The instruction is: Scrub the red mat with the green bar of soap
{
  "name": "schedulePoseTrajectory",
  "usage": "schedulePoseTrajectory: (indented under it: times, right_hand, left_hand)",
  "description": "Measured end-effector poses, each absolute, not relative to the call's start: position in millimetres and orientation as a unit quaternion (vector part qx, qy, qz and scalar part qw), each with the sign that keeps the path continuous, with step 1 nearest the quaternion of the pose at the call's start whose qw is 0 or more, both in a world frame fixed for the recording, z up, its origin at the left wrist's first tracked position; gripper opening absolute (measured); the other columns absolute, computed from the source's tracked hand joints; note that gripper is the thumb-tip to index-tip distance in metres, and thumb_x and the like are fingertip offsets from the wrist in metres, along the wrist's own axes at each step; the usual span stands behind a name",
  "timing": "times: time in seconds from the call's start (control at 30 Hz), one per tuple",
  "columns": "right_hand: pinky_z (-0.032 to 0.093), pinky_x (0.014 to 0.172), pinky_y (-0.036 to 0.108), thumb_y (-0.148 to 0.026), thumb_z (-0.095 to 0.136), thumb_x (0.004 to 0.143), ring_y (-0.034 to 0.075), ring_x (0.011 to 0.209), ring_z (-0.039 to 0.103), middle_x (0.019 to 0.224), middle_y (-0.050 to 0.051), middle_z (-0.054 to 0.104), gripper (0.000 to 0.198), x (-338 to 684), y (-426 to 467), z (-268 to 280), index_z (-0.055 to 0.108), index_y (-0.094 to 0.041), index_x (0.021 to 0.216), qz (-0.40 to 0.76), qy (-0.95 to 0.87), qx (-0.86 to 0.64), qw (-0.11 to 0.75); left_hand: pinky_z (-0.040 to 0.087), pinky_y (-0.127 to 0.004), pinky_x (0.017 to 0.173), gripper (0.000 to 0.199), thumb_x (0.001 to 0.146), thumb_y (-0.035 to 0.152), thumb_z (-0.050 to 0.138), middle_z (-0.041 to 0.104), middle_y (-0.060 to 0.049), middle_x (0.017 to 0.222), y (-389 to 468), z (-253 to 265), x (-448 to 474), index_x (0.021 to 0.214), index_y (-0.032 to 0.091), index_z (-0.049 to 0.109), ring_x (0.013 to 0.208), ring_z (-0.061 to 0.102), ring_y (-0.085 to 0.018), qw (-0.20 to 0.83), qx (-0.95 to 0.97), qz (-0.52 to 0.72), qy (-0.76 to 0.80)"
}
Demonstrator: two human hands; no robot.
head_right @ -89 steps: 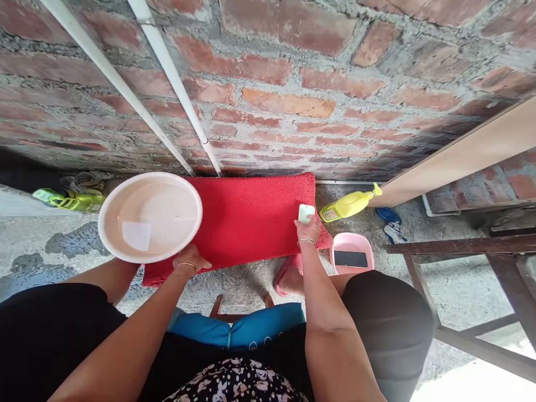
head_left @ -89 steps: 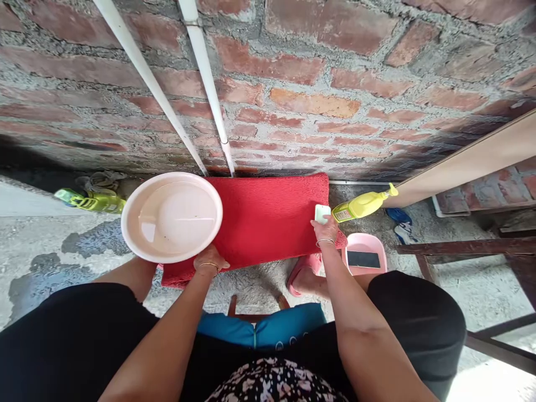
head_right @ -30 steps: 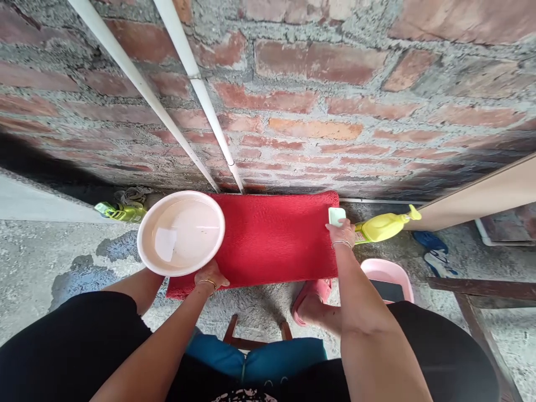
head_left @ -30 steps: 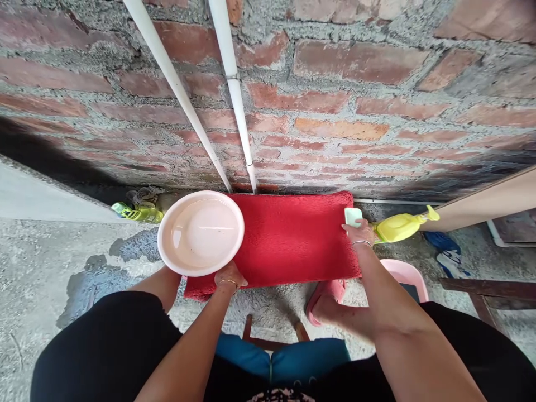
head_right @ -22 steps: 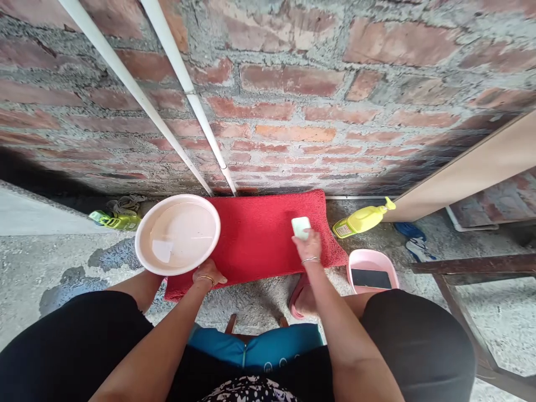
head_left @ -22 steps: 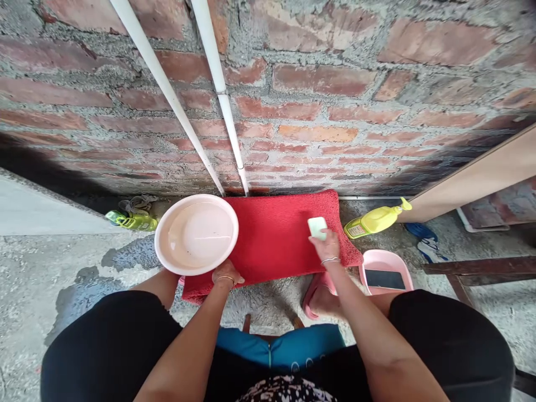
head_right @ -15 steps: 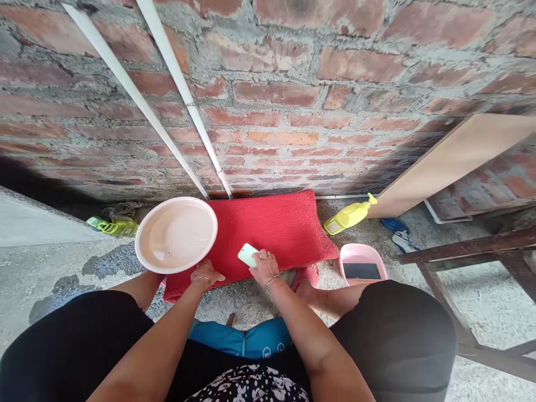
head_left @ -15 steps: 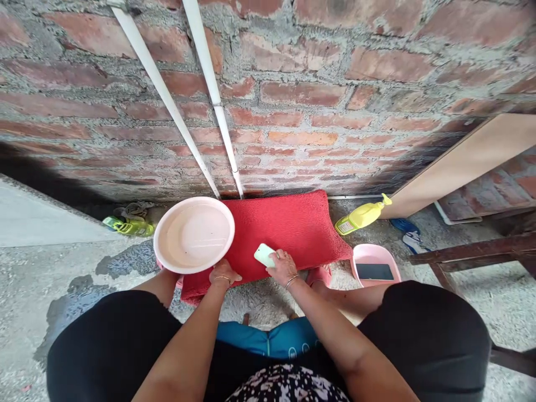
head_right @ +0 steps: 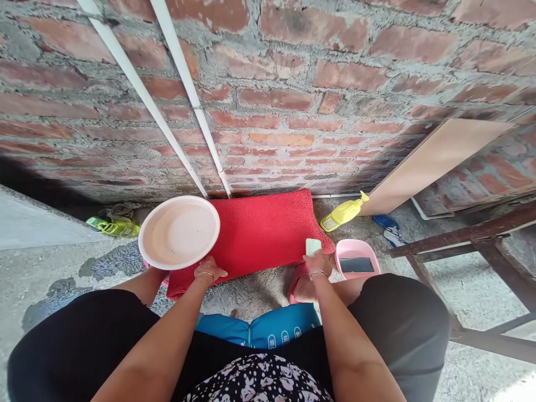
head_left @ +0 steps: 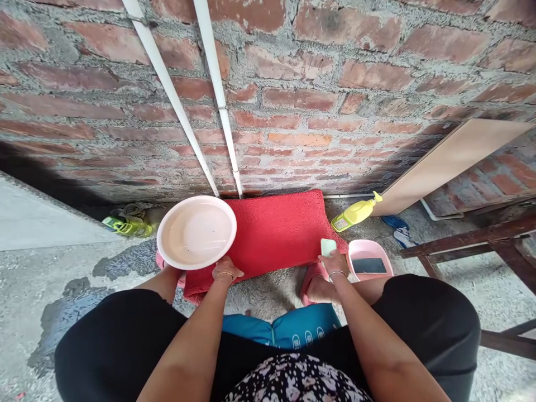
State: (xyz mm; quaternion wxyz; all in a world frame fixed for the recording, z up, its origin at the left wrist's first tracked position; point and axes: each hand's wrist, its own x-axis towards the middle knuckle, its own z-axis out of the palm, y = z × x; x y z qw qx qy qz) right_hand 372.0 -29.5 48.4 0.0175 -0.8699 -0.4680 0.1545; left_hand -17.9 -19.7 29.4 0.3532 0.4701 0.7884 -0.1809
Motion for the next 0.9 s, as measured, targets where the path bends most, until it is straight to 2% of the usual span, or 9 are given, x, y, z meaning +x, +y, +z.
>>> schedulePoseTrajectory:
  times: [0.1, 0.2, 0.3, 0.47, 0.63, 0.73, 0.8, 0.9]
  right_hand:
    - [0.044, 0.083, 0.035, -0.047, 0.068, 0.075, 0.023, 0.094, 0.062, 0.107, 0.009, 0.062, 0.042, 313, -35, 48, 0.06, -0.023, 0.109, 0.193, -0.574, -0.795, -0.033]
    - [0.039, 0.09, 0.035, -0.042, 0.069, 0.075, 0.024, 0.102, 0.058, 0.111, 0.008, 0.061, 0.041, 250, -45, 47, 0.06, -0.023, 0.11, 0.213, -0.717, -0.659, -0.081]
    - [0.035, 0.093, 0.036, -0.038, 0.068, 0.074, 0.025, 0.106, 0.055, 0.114, 0.009, 0.059, 0.041, 222, -51, 46, 0.06, -0.022, 0.111, 0.212, -0.776, -0.582, -0.115]
    - [0.037, 0.089, 0.034, -0.036, 0.067, 0.074, 0.024, 0.103, 0.057, 0.113, 0.01, 0.059, 0.04, 272, -48, 46, 0.059, -0.02, 0.11, 0.184, -0.718, -0.656, -0.143]
    - [0.042, 0.076, 0.032, -0.044, 0.065, 0.076, 0.024, 0.094, 0.061, 0.109, 0.01, 0.06, 0.043, 344, -45, 52, 0.058, -0.02, 0.111, 0.176, -0.551, -0.799, -0.166]
    - [0.042, 0.073, 0.032, -0.049, 0.063, 0.078, 0.025, 0.095, 0.062, 0.108, 0.009, 0.059, 0.044, 341, -40, 57, 0.058, -0.021, 0.111, 0.177, -0.535, -0.813, -0.146]
    - [0.042, 0.073, 0.031, -0.049, 0.063, 0.078, 0.023, 0.094, 0.062, 0.108, 0.008, 0.059, 0.043, 314, -36, 60, 0.058, -0.022, 0.111, 0.191, -0.574, -0.786, -0.126]
    - [0.042, 0.075, 0.029, -0.046, 0.066, 0.075, 0.022, 0.095, 0.061, 0.108, 0.006, 0.058, 0.041, 248, -35, 62, 0.059, -0.023, 0.109, 0.233, -0.658, -0.704, -0.131]
  left_hand:
    - [0.049, -0.035, 0.093, 0.087, 0.053, 0.042, 0.083, 0.057, -0.02, 0.132, -19, 32, -17, 0.129, 0.014, 0.05, 0.122, 0.056, -0.031, 0.356, 0.47, -0.176, 0.788]
    - [0.049, -0.035, 0.093, 0.086, 0.052, 0.042, 0.084, 0.058, -0.02, 0.132, -19, 37, -16, 0.127, 0.016, 0.052, 0.121, 0.057, -0.03, 0.36, 0.467, -0.17, 0.79]
    - [0.049, -0.034, 0.093, 0.083, 0.052, 0.041, 0.085, 0.06, -0.019, 0.13, -20, 39, -16, 0.125, 0.016, 0.054, 0.12, 0.058, -0.029, 0.361, 0.469, -0.167, 0.789]
    - [0.05, -0.034, 0.093, 0.084, 0.053, 0.041, 0.085, 0.06, -0.017, 0.131, -18, 38, -14, 0.127, 0.017, 0.054, 0.121, 0.058, -0.029, 0.353, 0.477, -0.177, 0.785]
    - [0.049, -0.033, 0.096, 0.094, 0.052, 0.043, 0.086, 0.054, -0.02, 0.138, -20, 32, -14, 0.135, 0.016, 0.049, 0.125, 0.055, -0.029, 0.361, 0.472, -0.183, 0.783]
    - [0.048, -0.034, 0.098, 0.099, 0.054, 0.039, 0.086, 0.049, -0.022, 0.142, -22, 29, -18, 0.14, 0.013, 0.044, 0.128, 0.052, -0.03, 0.371, 0.476, -0.168, 0.78]
    - [0.047, -0.035, 0.099, 0.093, 0.058, 0.033, 0.083, 0.048, -0.022, 0.144, -23, 28, -23, 0.14, 0.013, 0.045, 0.128, 0.052, -0.031, 0.388, 0.472, -0.148, 0.777]
    - [0.048, -0.036, 0.098, 0.067, 0.071, 0.026, 0.072, 0.054, -0.018, 0.139, -25, 29, -36, 0.134, 0.016, 0.053, 0.124, 0.056, -0.029, 0.405, 0.464, -0.111, 0.78]
